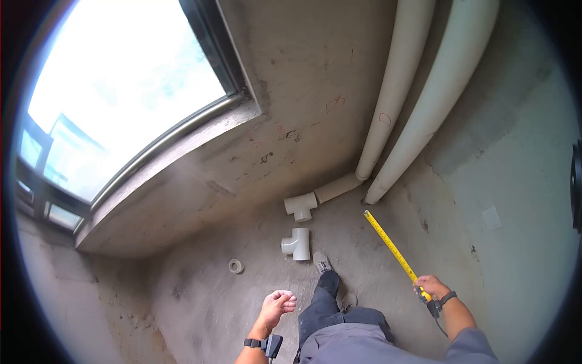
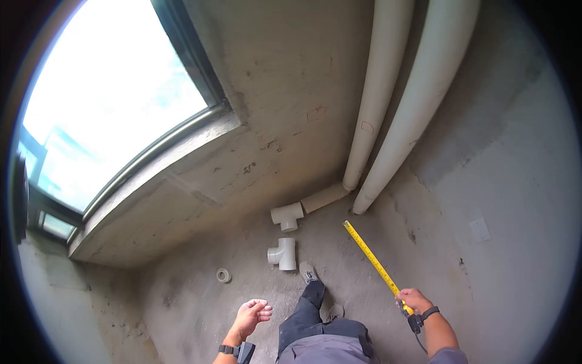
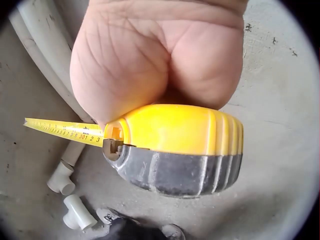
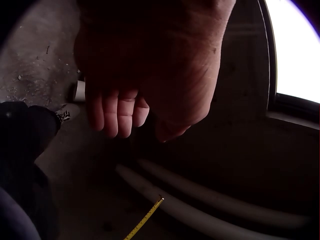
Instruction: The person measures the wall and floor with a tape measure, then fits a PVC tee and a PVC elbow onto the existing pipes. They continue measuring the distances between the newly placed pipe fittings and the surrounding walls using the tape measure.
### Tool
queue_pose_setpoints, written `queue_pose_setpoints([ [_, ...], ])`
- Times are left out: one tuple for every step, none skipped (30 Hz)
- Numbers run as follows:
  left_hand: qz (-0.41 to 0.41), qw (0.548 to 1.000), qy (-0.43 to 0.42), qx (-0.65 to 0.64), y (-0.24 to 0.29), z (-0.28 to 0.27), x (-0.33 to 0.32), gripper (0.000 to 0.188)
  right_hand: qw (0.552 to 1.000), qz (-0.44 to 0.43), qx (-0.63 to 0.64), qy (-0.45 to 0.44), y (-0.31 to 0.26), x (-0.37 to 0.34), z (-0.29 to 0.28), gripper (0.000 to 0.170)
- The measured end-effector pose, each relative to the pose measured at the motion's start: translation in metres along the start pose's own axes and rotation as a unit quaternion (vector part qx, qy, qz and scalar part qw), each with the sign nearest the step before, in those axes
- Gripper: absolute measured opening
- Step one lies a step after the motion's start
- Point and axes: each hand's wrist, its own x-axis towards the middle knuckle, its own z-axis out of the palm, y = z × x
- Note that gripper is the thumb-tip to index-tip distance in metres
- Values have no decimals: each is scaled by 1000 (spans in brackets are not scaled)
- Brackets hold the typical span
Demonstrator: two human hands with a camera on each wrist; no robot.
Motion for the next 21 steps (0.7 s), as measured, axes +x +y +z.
queue_pose_setpoints([
  [-16,1000,12,7,5,0,31,20,1000,8,8,-7,6,15,-4,18],
  [-11,1000,6,3,15,-3,76,20,1000,4,12,-13,-4,37,-9,19],
  [1,1000,-14,28,21,-7,125,18,999,30,-23,29,-11,55,-14,16],
  [-4,999,-26,48,13,-11,154,16,998,43,-33,28,-17,70,-17,16],
  [-5,994,25,103,24,0,181,16,997,70,-22,35,-21,82,-24,17],
  [-10,985,79,151,17,-8,215,18,995,87,-6,43,-22,103,-20,18],
  [-21,990,66,119,15,-12,247,20,994,91,-23,53,-29,121,-22,19],
  [-35,990,73,113,10,-15,271,20,993,103,-31,46,-36,136,-24,19],
  [-40,983,104,149,15,-11,295,22,992,107,-35,48,-55,151,-25,19],
  [-41,973,135,183,16,-8,320,24,992,106,-40,50,-73,171,-30,19],
  [-45,973,141,177,11,-13,344,24,992,108,-47,45,-80,195,-33,19],
  [-53,961,158,220,3,-22,373,32,993,97,-56,39,-84,222,-34,19],
  [-60,947,174,263,-11,-37,408,40,994,84,-64,32,-79,256,-29,19],
  [-49,948,183,256,-12,-50,459,40,995,70,-70,28,-85,301,-31,19],
  [-12,919,198,341,-25,-72,506,49,995,42,-87,32,-71,343,-25,19],
  [14,881,206,426,-26,-77,527,58,994,24,-103,35,-67,364,-16,19],
  [24,877,228,422,-28,-83,553,65,997,24,-63,22,-63,391,-15,19],
  [43,872,250,419,-6,-78,582,71,998,23,-62,21,-76,414,-10,19],
  [82,850,275,442,-5,-89,627,73,998,10,-66,16,-87,434,-5,19],
  [116,825,294,468,-19,-113,665,76,998,3,-65,12,-68,455,9,19],
  [135,813,326,464,-19,-120,699,78,999,-21,-45,17,-52,490,6,20],
])
